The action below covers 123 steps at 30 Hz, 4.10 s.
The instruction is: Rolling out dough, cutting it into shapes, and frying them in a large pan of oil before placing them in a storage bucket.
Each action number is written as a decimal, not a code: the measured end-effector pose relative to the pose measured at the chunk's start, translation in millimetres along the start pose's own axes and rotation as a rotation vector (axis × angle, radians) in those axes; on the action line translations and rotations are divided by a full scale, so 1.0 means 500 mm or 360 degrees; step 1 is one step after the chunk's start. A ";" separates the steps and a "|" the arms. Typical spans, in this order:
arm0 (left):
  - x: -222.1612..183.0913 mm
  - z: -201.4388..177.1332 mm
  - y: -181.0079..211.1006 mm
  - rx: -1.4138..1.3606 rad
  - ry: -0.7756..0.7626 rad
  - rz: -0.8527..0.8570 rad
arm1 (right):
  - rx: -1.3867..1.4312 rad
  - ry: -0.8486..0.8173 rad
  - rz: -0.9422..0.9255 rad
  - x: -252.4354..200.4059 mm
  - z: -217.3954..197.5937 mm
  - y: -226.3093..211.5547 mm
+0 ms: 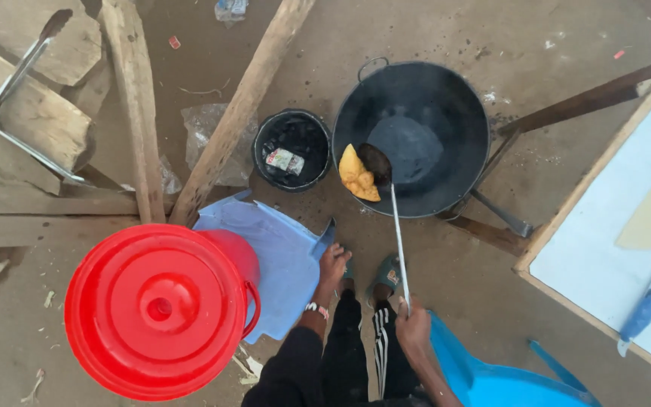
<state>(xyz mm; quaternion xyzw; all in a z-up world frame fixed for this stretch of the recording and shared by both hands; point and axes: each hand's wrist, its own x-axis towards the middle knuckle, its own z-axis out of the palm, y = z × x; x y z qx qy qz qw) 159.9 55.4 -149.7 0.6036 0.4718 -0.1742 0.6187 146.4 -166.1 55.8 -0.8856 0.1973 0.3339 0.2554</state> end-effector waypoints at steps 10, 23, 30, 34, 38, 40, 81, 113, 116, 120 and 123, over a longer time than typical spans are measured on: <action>0.254 0.066 0.262 -0.0123 0.0112 -0.0366 | 0.0046 -0.0039 0.0001 0.008 -0.043 0.026; 0.063 -0.013 0.016 -0.0485 0.0441 0.0309 | 0.0219 -0.0094 0.0110 0.037 -0.060 0.023; -0.072 -0.044 -0.098 -0.0313 0.0370 -0.0037 | 0.0192 -0.0042 0.0011 0.061 -0.035 0.052; -0.049 -0.047 -0.110 -0.0364 0.0309 0.0035 | 0.0229 -0.0025 -0.0009 0.059 -0.035 0.041; -0.016 -0.050 -0.095 -0.0228 0.0271 0.0153 | 0.0255 -0.0020 -0.0134 0.056 -0.032 0.051; 0.008 -0.059 -0.073 -0.0146 0.0278 0.0256 | 0.0305 0.0000 -0.0157 0.066 -0.025 0.051; 0.298 0.036 0.039 -0.0080 0.0126 -0.0015 | -0.0041 -0.0036 -0.0160 0.052 -0.077 0.043; -0.482 -0.319 0.049 -0.0875 0.0242 -0.0367 | 0.1574 -0.0841 0.0391 0.130 -0.135 0.014; -0.616 -0.419 0.087 -0.1203 0.0472 -0.0329 | 0.1737 -0.0919 0.0366 0.049 -0.176 -0.034; -0.690 -0.513 0.046 -0.1671 0.0709 -0.0313 | 0.1643 -0.0898 0.0193 -0.074 -0.246 -0.085; -0.688 -0.533 0.009 -0.1819 0.0907 -0.0334 | 0.1524 -0.0843 0.0138 -0.205 -0.334 -0.154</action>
